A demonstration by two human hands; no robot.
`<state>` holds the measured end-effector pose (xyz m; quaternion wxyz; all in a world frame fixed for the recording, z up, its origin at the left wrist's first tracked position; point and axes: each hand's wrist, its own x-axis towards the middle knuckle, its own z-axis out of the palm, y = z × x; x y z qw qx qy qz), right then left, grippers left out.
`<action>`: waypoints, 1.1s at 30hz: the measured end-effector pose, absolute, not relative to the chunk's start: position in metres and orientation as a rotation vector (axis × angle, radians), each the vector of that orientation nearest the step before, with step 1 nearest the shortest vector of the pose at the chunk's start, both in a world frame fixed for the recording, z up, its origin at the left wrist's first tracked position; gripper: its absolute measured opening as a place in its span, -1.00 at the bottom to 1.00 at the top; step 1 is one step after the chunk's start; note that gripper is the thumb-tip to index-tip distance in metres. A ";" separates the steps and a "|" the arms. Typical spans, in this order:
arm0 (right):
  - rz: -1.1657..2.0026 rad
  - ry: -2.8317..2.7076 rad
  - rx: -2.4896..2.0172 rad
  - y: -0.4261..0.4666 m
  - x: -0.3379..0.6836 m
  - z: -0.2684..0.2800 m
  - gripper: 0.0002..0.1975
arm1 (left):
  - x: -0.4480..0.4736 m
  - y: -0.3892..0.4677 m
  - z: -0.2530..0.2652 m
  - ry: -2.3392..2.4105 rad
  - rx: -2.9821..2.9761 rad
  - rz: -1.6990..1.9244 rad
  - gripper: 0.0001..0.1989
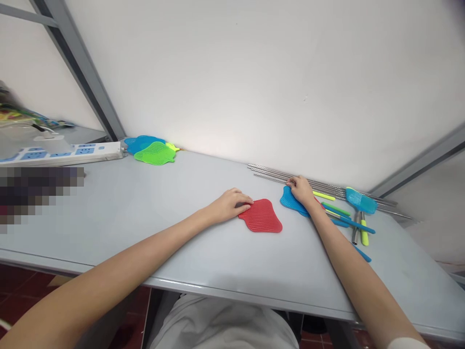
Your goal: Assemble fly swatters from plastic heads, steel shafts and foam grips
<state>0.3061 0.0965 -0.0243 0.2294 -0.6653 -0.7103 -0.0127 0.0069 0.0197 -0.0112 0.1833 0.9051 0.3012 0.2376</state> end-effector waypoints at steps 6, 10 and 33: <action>-0.017 -1.990 -1.745 0.098 0.306 -0.026 -0.81 | 0.007 0.019 -0.010 0.860 2.547 0.668 -0.70; 0.050 -2.034 -1.647 0.096 0.306 -0.024 -0.82 | 0.008 0.019 -0.009 0.859 2.550 0.664 -0.70; 0.047 -2.040 -1.583 0.098 0.307 -0.026 -0.83 | 0.006 0.020 -0.012 0.881 2.534 0.645 -0.67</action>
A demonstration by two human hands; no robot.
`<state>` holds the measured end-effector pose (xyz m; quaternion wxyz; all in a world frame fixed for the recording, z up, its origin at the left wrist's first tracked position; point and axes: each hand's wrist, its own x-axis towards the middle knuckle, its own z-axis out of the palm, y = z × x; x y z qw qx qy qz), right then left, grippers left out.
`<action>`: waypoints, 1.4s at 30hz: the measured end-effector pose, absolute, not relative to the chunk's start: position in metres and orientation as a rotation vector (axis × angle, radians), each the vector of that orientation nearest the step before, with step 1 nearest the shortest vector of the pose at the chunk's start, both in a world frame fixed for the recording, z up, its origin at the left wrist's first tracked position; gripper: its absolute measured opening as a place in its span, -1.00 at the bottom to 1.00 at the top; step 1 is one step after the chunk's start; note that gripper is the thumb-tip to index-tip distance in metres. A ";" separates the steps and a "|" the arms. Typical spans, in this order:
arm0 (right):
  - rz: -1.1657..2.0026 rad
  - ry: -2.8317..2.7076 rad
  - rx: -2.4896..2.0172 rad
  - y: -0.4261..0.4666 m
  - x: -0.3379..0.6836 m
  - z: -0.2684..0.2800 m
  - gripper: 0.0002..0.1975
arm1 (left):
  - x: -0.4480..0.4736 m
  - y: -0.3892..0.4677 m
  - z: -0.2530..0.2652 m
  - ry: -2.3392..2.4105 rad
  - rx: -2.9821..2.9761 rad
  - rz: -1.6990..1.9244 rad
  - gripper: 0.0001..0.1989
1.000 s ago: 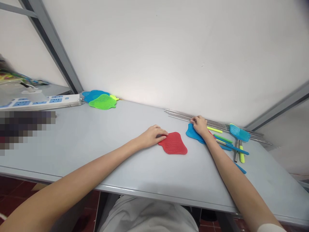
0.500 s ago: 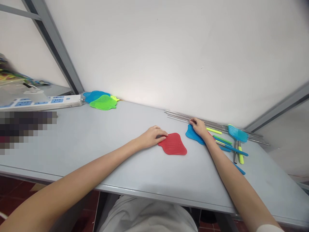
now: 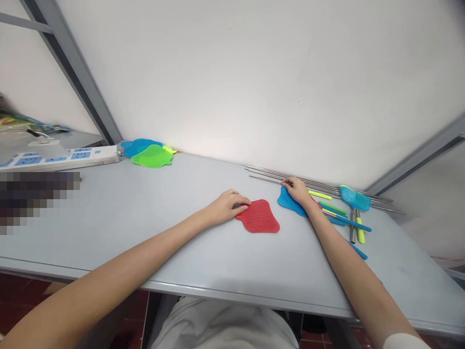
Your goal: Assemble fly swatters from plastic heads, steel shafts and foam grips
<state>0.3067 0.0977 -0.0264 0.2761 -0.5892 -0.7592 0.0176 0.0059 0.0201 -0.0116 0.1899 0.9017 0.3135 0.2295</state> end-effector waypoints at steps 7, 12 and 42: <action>0.052 -2.045 -1.589 0.097 0.306 -0.025 -0.82 | 0.006 0.019 -0.010 0.900 2.512 0.636 -0.68; 0.073 -2.032 -1.600 0.097 0.306 -0.025 -0.81 | 0.006 0.018 -0.008 0.900 2.513 0.631 -0.68; 0.624 -1.899 -1.943 0.077 0.369 0.006 -0.69 | 0.021 -0.017 -0.001 0.919 2.704 0.494 -0.39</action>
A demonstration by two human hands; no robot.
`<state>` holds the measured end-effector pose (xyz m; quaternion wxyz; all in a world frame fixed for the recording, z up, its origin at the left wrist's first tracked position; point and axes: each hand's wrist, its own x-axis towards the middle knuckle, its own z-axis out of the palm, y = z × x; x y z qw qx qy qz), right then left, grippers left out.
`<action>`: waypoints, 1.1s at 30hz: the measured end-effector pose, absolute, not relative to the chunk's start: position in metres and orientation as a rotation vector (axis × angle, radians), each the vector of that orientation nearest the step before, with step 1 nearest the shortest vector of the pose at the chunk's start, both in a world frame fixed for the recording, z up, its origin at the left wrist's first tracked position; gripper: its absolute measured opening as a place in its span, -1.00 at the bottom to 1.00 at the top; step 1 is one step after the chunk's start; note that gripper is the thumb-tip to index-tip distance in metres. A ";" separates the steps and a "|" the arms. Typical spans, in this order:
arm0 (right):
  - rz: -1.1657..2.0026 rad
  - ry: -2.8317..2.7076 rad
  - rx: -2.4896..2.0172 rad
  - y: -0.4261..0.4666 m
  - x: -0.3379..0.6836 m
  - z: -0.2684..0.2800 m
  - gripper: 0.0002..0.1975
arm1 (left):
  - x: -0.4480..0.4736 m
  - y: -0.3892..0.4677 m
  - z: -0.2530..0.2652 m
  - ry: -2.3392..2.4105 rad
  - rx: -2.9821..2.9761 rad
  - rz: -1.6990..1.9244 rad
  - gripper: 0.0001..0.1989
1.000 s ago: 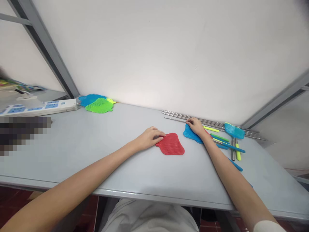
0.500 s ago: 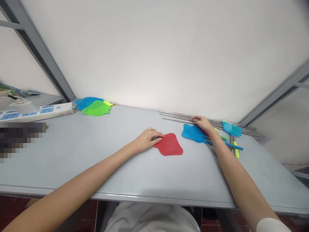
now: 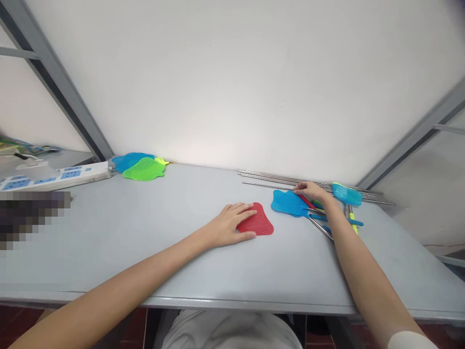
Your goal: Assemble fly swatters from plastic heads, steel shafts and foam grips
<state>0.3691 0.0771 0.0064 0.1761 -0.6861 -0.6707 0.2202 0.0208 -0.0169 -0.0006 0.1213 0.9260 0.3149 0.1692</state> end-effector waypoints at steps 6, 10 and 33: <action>0.591 -1.921 -1.943 0.076 0.366 0.008 -0.78 | 0.021 -0.017 0.000 0.966 2.726 0.357 -0.42; 0.557 -1.949 -1.910 0.075 0.363 0.009 -0.80 | 0.015 -0.006 -0.004 1.129 2.694 0.349 -0.41; 0.087 -1.866 -1.572 0.087 0.351 -0.001 -0.81 | -0.087 0.066 0.008 2.399 2.014 0.245 -0.39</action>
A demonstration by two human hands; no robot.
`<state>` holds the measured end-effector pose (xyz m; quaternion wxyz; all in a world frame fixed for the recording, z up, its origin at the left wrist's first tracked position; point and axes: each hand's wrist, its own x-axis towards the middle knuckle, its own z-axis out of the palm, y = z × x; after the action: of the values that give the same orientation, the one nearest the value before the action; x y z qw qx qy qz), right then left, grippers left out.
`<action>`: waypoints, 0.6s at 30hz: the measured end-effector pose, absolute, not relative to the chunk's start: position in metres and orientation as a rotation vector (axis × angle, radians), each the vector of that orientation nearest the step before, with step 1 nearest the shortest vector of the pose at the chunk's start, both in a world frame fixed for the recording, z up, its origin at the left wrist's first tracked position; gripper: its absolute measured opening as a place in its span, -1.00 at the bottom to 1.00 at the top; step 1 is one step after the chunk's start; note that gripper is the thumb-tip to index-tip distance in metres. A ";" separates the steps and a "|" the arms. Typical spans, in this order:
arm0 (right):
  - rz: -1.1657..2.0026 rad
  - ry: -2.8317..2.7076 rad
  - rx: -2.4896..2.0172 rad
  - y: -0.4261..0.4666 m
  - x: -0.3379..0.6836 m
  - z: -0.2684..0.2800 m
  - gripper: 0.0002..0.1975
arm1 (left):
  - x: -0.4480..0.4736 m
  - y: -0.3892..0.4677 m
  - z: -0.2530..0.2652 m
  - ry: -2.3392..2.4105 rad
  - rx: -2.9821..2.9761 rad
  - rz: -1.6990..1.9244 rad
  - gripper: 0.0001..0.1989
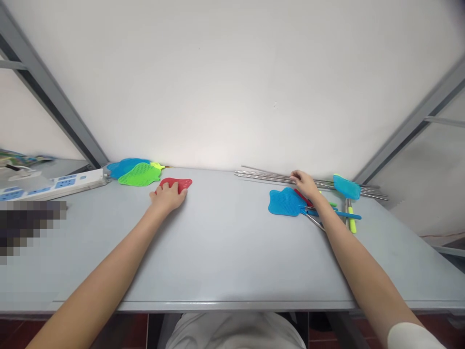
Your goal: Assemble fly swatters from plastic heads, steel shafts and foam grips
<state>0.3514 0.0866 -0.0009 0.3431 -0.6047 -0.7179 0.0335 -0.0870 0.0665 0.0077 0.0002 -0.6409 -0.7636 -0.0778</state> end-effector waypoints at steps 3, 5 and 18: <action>-0.038 -1.800 -1.462 0.082 0.344 0.014 -0.79 | -0.099 0.071 0.008 -2.429 -1.949 -0.288 -0.42; -0.111 -1.760 -1.395 0.078 0.337 0.025 -0.76 | -0.102 0.072 0.007 -2.424 -1.935 -0.318 -0.45; -0.113 -1.899 -1.031 0.066 0.276 0.046 -0.69 | -0.068 0.063 0.003 -2.178 -2.237 -0.364 -0.42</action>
<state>0.2760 0.0658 0.0464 0.4698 -0.4206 -0.7747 -0.0460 -0.0677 0.0635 0.0026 -0.0007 -0.7116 -0.6929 -0.1159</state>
